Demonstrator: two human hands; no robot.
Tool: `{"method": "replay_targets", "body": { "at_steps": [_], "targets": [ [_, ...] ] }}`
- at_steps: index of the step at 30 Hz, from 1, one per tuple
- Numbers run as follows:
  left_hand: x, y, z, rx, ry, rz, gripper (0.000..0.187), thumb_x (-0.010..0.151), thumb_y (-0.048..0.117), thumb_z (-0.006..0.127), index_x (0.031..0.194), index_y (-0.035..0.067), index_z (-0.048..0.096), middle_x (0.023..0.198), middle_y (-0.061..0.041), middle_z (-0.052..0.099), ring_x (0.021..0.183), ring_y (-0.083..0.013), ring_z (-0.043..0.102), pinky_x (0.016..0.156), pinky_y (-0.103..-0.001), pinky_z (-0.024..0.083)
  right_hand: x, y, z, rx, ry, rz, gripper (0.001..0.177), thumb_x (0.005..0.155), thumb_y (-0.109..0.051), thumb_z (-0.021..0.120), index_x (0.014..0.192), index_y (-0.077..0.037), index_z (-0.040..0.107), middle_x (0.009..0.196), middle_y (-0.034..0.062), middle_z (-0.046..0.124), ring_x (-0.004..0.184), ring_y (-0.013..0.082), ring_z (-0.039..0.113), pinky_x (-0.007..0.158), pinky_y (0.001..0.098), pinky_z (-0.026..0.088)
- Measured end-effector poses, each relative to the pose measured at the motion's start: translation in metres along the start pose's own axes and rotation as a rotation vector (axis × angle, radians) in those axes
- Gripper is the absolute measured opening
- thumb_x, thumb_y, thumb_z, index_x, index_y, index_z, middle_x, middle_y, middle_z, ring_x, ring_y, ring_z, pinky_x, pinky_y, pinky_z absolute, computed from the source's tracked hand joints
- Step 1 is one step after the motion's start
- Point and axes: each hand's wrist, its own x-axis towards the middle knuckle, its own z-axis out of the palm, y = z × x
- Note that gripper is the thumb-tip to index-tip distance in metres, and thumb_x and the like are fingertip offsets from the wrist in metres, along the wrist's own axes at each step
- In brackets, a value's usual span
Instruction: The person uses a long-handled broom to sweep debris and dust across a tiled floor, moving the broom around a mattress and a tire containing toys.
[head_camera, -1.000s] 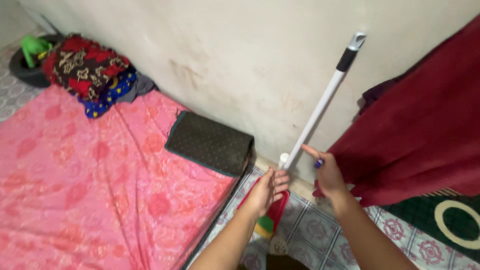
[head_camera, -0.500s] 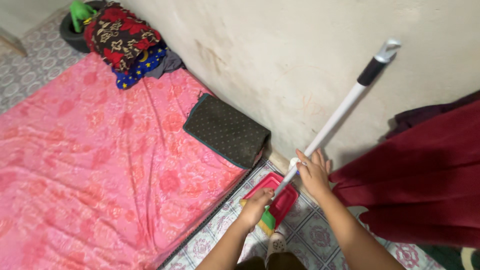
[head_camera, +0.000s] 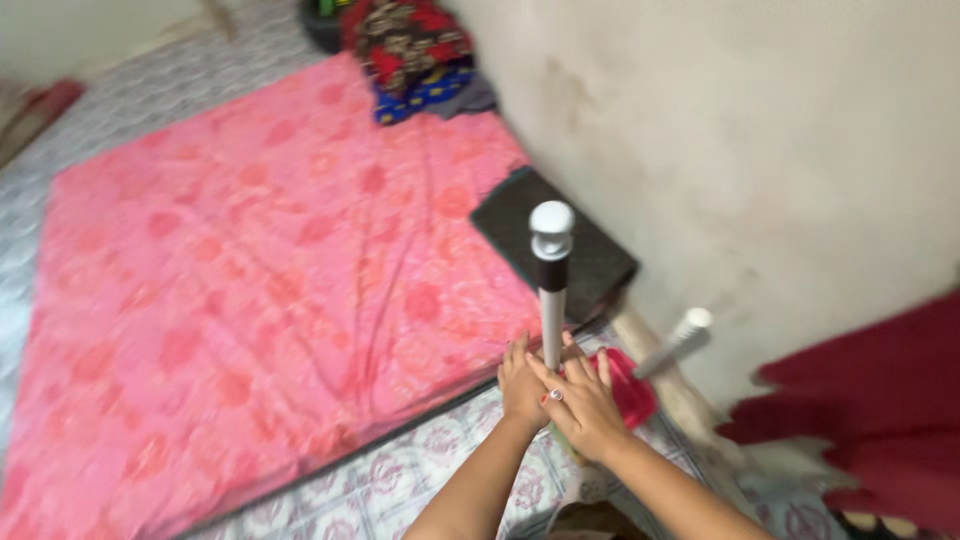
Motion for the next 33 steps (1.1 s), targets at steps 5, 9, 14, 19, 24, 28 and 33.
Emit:
{"method": "replay_targets", "body": {
  "at_steps": [5, 9, 14, 19, 24, 28, 33],
  "targets": [
    [-0.043, -0.053, -0.039, -0.137, 0.177, -0.098, 0.036, 0.091, 0.042, 0.062, 0.118, 0.019, 0.069, 0.159, 0.0, 0.037, 0.159, -0.0352, 0.008, 0.124, -0.064, 0.004, 0.023, -0.065, 0.028, -0.034, -0.261, -0.057, 0.061, 0.09, -0.034, 0.047, 0.151, -0.028, 0.052, 0.148, 0.011, 0.048, 0.153, 0.0385, 0.019, 0.119, 0.0687, -0.005],
    [-0.089, -0.089, -0.085, -0.15, 0.385, -0.203, 0.03, 0.09, 0.036, 0.061, 0.113, 0.02, 0.072, 0.156, 0.0, 0.044, 0.161, -0.0337, 0.009, 0.126, -0.064, 0.004, 0.04, -0.131, 0.053, -0.014, -0.334, -0.215, 0.061, 0.09, -0.033, 0.047, 0.15, -0.03, 0.054, 0.147, 0.0066, 0.049, 0.155, 0.0395, 0.017, 0.118, 0.07, -0.006],
    [-0.146, -0.134, -0.135, -0.103, 0.664, -0.31, 0.031, 0.093, 0.03, 0.061, 0.119, 0.014, 0.07, 0.155, -0.002, 0.042, 0.156, -0.0406, 0.007, 0.118, -0.071, 0.001, 0.054, -0.207, 0.086, 0.181, -0.393, -0.401, 0.053, 0.092, -0.034, 0.048, 0.142, -0.031, 0.062, 0.156, 0.0082, 0.043, 0.155, 0.0427, 0.014, 0.116, 0.0706, -0.005],
    [-0.212, -0.184, -0.18, -0.163, 0.735, -0.554, 0.022, 0.085, 0.032, 0.066, 0.099, 0.019, 0.078, 0.162, 0.001, 0.033, 0.155, -0.0377, 0.006, 0.119, -0.07, 0.001, 0.063, -0.271, 0.126, 0.247, -0.551, -0.544, 0.052, 0.088, -0.032, 0.049, 0.138, -0.031, 0.066, 0.162, 0.008, 0.037, 0.156, 0.042, 0.012, 0.117, 0.069, -0.004],
    [-0.271, -0.215, -0.216, -0.253, 0.891, -0.788, 0.027, 0.089, 0.04, 0.067, 0.105, 0.021, 0.076, 0.158, -0.003, 0.035, 0.154, -0.0376, 0.007, 0.117, -0.071, 0.002, 0.063, -0.318, 0.154, 0.251, -0.625, -0.66, 0.051, 0.089, -0.031, 0.051, 0.137, -0.031, 0.068, 0.163, 0.0077, 0.035, 0.155, 0.0392, 0.013, 0.118, 0.0663, -0.002],
    [-0.3, -0.241, -0.238, -0.306, 0.977, -0.921, 0.022, 0.088, 0.037, 0.066, 0.094, 0.02, 0.079, 0.16, 0.0, 0.039, 0.157, -0.0355, 0.008, 0.12, -0.07, 0.0, 0.077, -0.341, 0.186, 0.253, -0.626, -0.728, 0.051, 0.088, -0.032, 0.054, 0.138, -0.028, 0.065, 0.163, 0.0079, 0.035, 0.154, 0.0398, 0.013, 0.117, 0.0665, -0.002],
    [-0.328, -0.284, -0.266, -0.281, 1.162, -1.016, 0.022, 0.084, 0.037, 0.072, 0.095, 0.019, 0.076, 0.16, -0.002, 0.038, 0.155, -0.0374, 0.009, 0.115, -0.076, 0.0, 0.113, -0.37, 0.242, 0.184, -0.648, -0.799, 0.048, 0.09, -0.037, 0.054, 0.138, -0.031, 0.063, 0.163, 0.0072, 0.031, 0.154, 0.0393, 0.012, 0.116, 0.0673, 0.0]
  ]
}}
